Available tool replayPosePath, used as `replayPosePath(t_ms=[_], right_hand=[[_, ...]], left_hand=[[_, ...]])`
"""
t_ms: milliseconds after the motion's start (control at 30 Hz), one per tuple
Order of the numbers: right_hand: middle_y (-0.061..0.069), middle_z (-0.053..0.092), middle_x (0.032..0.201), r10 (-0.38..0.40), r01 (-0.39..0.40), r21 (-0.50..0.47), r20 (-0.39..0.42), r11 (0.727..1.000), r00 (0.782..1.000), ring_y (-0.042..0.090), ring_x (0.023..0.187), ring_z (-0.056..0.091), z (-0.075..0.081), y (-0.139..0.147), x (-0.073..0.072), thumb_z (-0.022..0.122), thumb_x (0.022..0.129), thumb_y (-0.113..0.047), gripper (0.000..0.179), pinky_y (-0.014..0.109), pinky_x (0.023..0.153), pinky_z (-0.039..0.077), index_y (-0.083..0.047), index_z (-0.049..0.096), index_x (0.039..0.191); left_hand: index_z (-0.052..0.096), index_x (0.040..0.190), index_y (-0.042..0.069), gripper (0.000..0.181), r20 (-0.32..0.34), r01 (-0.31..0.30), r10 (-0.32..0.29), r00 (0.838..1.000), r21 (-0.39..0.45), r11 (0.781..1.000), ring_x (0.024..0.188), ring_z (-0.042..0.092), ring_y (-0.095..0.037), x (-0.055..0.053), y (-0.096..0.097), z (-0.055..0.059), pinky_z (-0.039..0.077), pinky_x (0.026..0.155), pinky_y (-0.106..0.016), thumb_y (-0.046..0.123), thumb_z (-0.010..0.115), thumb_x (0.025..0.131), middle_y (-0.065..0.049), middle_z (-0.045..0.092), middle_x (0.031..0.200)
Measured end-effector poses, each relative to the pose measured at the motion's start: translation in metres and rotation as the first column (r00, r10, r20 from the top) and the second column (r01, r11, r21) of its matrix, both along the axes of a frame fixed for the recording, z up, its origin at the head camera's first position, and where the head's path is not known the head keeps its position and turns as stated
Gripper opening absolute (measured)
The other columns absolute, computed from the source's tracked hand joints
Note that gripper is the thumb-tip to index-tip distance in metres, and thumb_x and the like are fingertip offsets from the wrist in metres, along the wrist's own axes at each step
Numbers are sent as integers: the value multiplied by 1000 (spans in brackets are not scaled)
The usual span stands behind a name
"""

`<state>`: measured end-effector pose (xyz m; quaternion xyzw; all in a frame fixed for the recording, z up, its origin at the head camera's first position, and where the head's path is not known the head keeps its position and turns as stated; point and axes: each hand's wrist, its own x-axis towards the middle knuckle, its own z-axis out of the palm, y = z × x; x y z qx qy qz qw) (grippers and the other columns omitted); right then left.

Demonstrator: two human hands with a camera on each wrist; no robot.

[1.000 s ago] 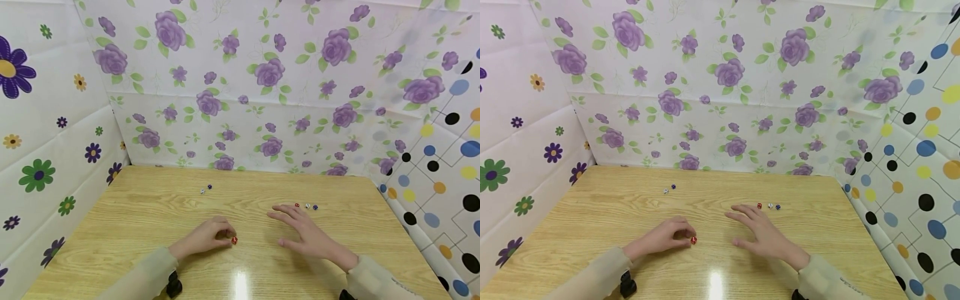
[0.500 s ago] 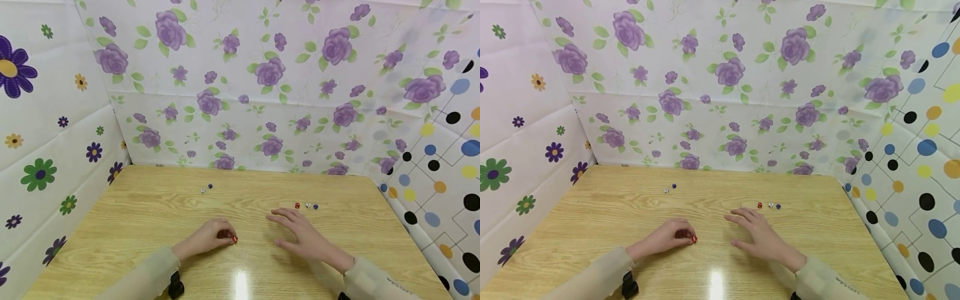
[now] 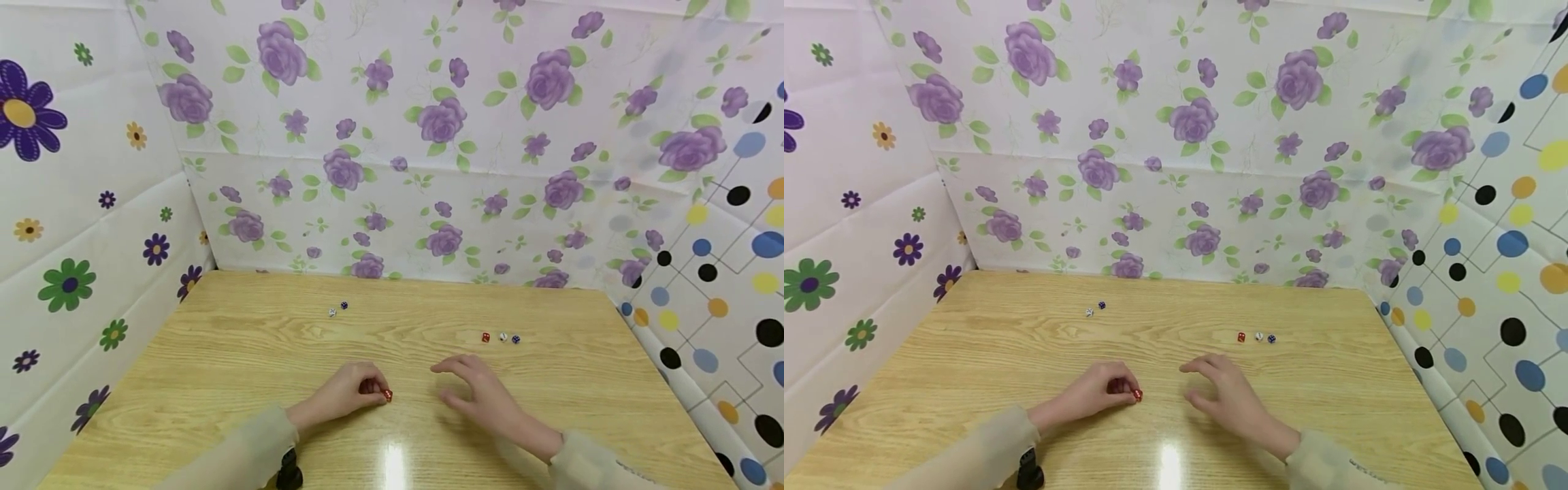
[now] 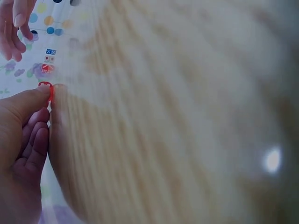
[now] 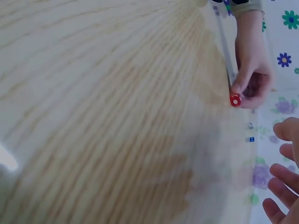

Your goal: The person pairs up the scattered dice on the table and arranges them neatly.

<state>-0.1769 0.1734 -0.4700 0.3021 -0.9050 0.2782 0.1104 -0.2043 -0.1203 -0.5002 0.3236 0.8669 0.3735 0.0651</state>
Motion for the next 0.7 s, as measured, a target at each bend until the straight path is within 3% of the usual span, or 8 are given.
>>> replayPosePath(t_ms=[700], right_hand=[[-11, 64, 105, -21, 25, -23, 165, 999, 986, 11, 103, 58, -19, -33, 6, 78, 85, -23, 19, 33, 88, 52, -23, 71, 102]], left_hand=[[72, 93, 17, 9, 15, 25, -25, 1000, 33, 999, 70, 54, 8, 9, 16, -1, 50, 65, -14, 19, 77, 86, 9, 66, 82]])
